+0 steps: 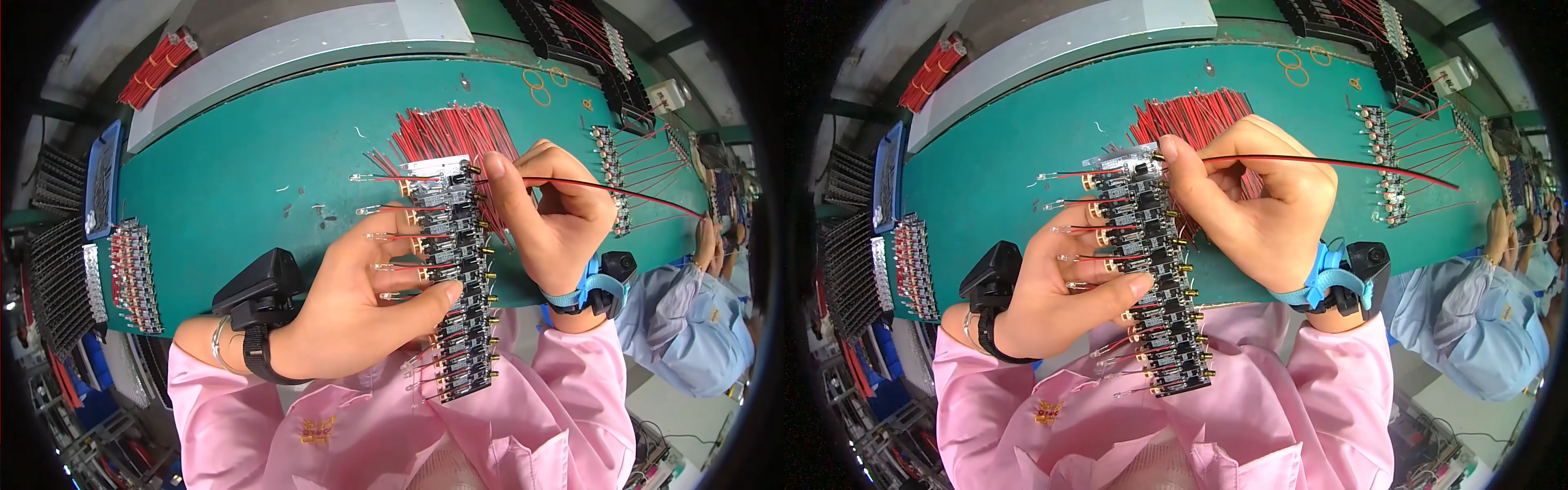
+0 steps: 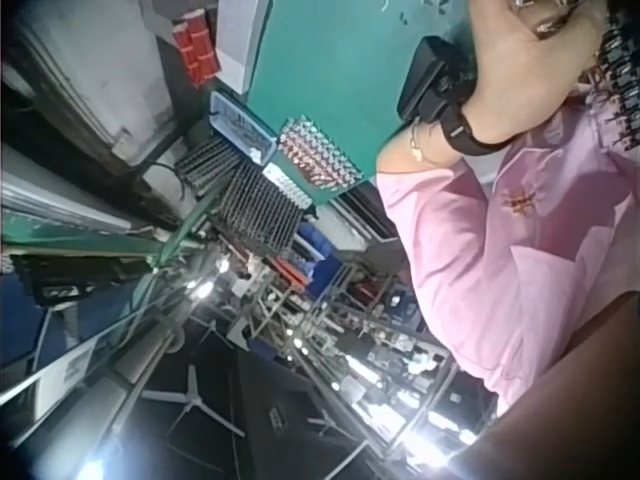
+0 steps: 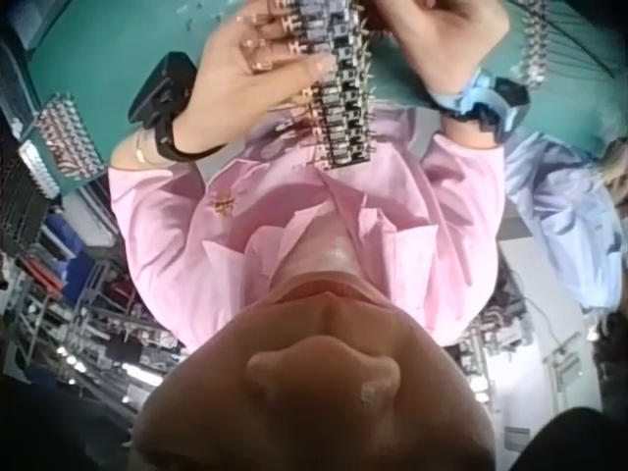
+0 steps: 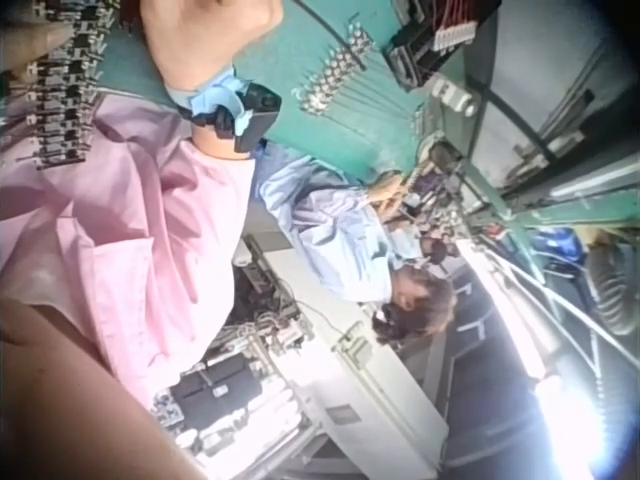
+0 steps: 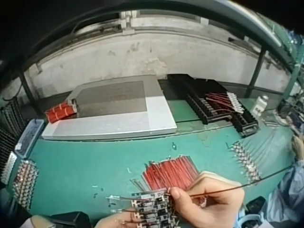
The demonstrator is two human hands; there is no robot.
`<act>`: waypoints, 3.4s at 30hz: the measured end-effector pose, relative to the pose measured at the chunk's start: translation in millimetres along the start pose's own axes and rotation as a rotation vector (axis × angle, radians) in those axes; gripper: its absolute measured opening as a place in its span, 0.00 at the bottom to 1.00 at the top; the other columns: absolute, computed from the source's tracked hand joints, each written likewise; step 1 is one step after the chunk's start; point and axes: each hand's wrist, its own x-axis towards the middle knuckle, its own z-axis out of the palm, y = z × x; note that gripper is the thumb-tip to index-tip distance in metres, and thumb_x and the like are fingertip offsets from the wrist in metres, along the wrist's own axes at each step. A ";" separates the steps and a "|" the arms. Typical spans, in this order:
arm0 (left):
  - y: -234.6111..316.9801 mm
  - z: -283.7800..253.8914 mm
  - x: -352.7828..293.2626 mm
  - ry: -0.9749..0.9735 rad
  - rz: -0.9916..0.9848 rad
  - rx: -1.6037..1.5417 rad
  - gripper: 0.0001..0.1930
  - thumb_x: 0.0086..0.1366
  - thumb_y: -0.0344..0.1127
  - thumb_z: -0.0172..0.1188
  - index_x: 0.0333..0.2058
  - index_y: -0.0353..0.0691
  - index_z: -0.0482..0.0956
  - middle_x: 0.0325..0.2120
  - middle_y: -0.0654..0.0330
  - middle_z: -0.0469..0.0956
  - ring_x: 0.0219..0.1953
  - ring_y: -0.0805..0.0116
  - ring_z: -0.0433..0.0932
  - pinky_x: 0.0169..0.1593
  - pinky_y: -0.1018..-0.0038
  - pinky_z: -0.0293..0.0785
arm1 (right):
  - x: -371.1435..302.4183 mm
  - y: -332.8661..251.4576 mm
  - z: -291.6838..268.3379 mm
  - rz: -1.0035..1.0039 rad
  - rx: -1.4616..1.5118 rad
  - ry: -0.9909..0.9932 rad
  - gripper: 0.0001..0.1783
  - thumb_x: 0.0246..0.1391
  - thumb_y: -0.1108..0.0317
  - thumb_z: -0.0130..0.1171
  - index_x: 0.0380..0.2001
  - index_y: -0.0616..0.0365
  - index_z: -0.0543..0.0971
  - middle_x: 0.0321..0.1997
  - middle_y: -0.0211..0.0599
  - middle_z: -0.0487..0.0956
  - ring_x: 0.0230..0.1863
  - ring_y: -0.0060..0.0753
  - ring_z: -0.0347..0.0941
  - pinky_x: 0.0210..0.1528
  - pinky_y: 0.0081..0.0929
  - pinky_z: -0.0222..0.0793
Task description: The person assembles electronic components by hand, picking up red wires from a pile and inserting them into a strip of circuit boards. After filling the strip, the person sets it aside and picks up a new one to repeat the process.
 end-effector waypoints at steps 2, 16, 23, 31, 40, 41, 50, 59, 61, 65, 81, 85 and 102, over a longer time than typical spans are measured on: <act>-2.3 -0.2 1.4 0.002 0.016 0.006 0.21 0.52 0.21 0.55 0.45 0.36 0.61 0.38 0.57 0.70 0.39 0.70 0.74 0.28 0.80 0.75 | 0.0 0.6 0.6 0.000 -0.003 0.013 0.10 0.39 0.76 0.62 0.11 0.63 0.73 0.11 0.27 0.68 0.12 0.14 0.58 0.13 0.14 0.50; -12.0 -2.2 -1.9 0.012 0.074 0.022 0.22 0.52 0.20 0.55 0.46 0.37 0.60 0.39 0.59 0.69 0.38 0.71 0.73 0.28 0.79 0.75 | -6.7 -3.0 2.8 -0.061 -0.148 0.027 0.12 0.37 0.77 0.63 0.10 0.60 0.70 0.09 0.29 0.65 0.11 0.19 0.58 0.13 0.17 0.50; -18.8 -2.1 -1.5 0.030 0.131 0.010 0.22 0.51 0.20 0.55 0.46 0.37 0.60 0.39 0.60 0.67 0.38 0.71 0.73 0.30 0.79 0.75 | -7.8 -2.7 3.6 -0.112 -0.205 0.021 0.12 0.35 0.77 0.63 0.10 0.59 0.69 0.09 0.29 0.64 0.10 0.21 0.58 0.13 0.18 0.50; -14.6 -2.8 0.3 0.007 0.051 0.009 0.22 0.52 0.20 0.54 0.46 0.38 0.60 0.39 0.60 0.67 0.39 0.71 0.73 0.31 0.79 0.75 | -8.0 -0.6 3.3 -0.085 -0.239 -0.024 0.11 0.36 0.77 0.63 0.11 0.60 0.70 0.09 0.29 0.64 0.10 0.21 0.58 0.13 0.18 0.51; -9.7 -6.5 5.0 0.024 0.016 -0.033 0.20 0.53 0.23 0.56 0.44 0.38 0.61 0.38 0.60 0.70 0.37 0.73 0.72 0.28 0.80 0.75 | 23.2 13.9 -23.1 0.392 -0.095 -0.323 0.12 0.51 0.67 0.51 0.20 0.65 0.73 0.16 0.26 0.68 0.18 0.15 0.60 0.19 0.14 0.54; -9.6 -6.3 5.4 0.036 0.010 -0.034 0.20 0.53 0.24 0.56 0.44 0.39 0.61 0.37 0.60 0.70 0.37 0.74 0.72 0.27 0.80 0.75 | 24.6 19.5 -24.3 0.351 -0.290 -0.386 0.14 0.54 0.66 0.47 0.22 0.66 0.72 0.18 0.24 0.68 0.20 0.14 0.59 0.21 0.13 0.54; -7.6 -9.3 7.1 0.044 0.018 -0.077 0.19 0.53 0.25 0.57 0.42 0.39 0.61 0.37 0.60 0.69 0.36 0.74 0.72 0.28 0.78 0.77 | 27.0 25.9 -32.3 0.496 0.091 -0.407 0.11 0.53 0.67 0.49 0.23 0.64 0.73 0.19 0.24 0.69 0.22 0.16 0.62 0.22 0.18 0.58; -6.3 -11.7 5.2 0.016 0.033 -0.107 0.18 0.53 0.25 0.57 0.41 0.39 0.61 0.37 0.60 0.68 0.36 0.74 0.72 0.28 0.78 0.77 | -2.5 41.1 -3.2 0.031 -0.504 -0.471 0.08 0.46 0.71 0.56 0.20 0.63 0.72 0.14 0.30 0.67 0.17 0.17 0.61 0.18 0.19 0.57; -4.9 -9.3 3.9 0.036 0.031 -0.082 0.18 0.53 0.24 0.57 0.41 0.39 0.62 0.37 0.60 0.68 0.36 0.74 0.72 0.28 0.78 0.77 | -0.7 38.2 -4.8 0.137 -0.473 -0.522 0.09 0.45 0.70 0.58 0.19 0.63 0.71 0.14 0.32 0.66 0.15 0.16 0.59 0.18 0.17 0.56; -5.7 -8.4 2.3 0.055 0.047 -0.077 0.18 0.53 0.24 0.57 0.41 0.39 0.62 0.37 0.60 0.69 0.36 0.75 0.72 0.28 0.78 0.77 | 11.8 22.2 -12.5 0.372 -0.368 -0.566 0.09 0.45 0.70 0.58 0.19 0.63 0.71 0.16 0.27 0.68 0.16 0.13 0.58 0.18 0.14 0.54; -3.2 -10.7 3.0 0.056 0.095 -0.074 0.18 0.53 0.25 0.57 0.42 0.39 0.63 0.36 0.60 0.71 0.35 0.75 0.73 0.27 0.79 0.77 | 21.7 25.5 -26.9 0.478 -0.115 -0.543 0.06 0.47 0.72 0.57 0.24 0.64 0.72 0.22 0.23 0.70 0.25 0.10 0.62 0.27 0.10 0.59; -2.1 -11.0 4.4 0.046 0.085 -0.068 0.18 0.53 0.25 0.57 0.42 0.39 0.63 0.36 0.60 0.71 0.35 0.75 0.73 0.27 0.79 0.77 | 17.4 28.3 -24.4 0.456 0.174 -0.459 0.05 0.46 0.74 0.57 0.27 0.63 0.72 0.25 0.25 0.70 0.27 0.11 0.63 0.28 0.11 0.59; -3.3 -10.1 3.6 0.036 0.058 -0.068 0.19 0.53 0.25 0.57 0.43 0.40 0.62 0.37 0.60 0.70 0.35 0.75 0.73 0.28 0.78 0.77 | 18.4 -1.2 -43.5 0.383 0.630 -0.546 0.13 0.55 0.70 0.46 0.39 0.67 0.73 0.28 0.35 0.75 0.25 0.17 0.68 0.27 0.12 0.64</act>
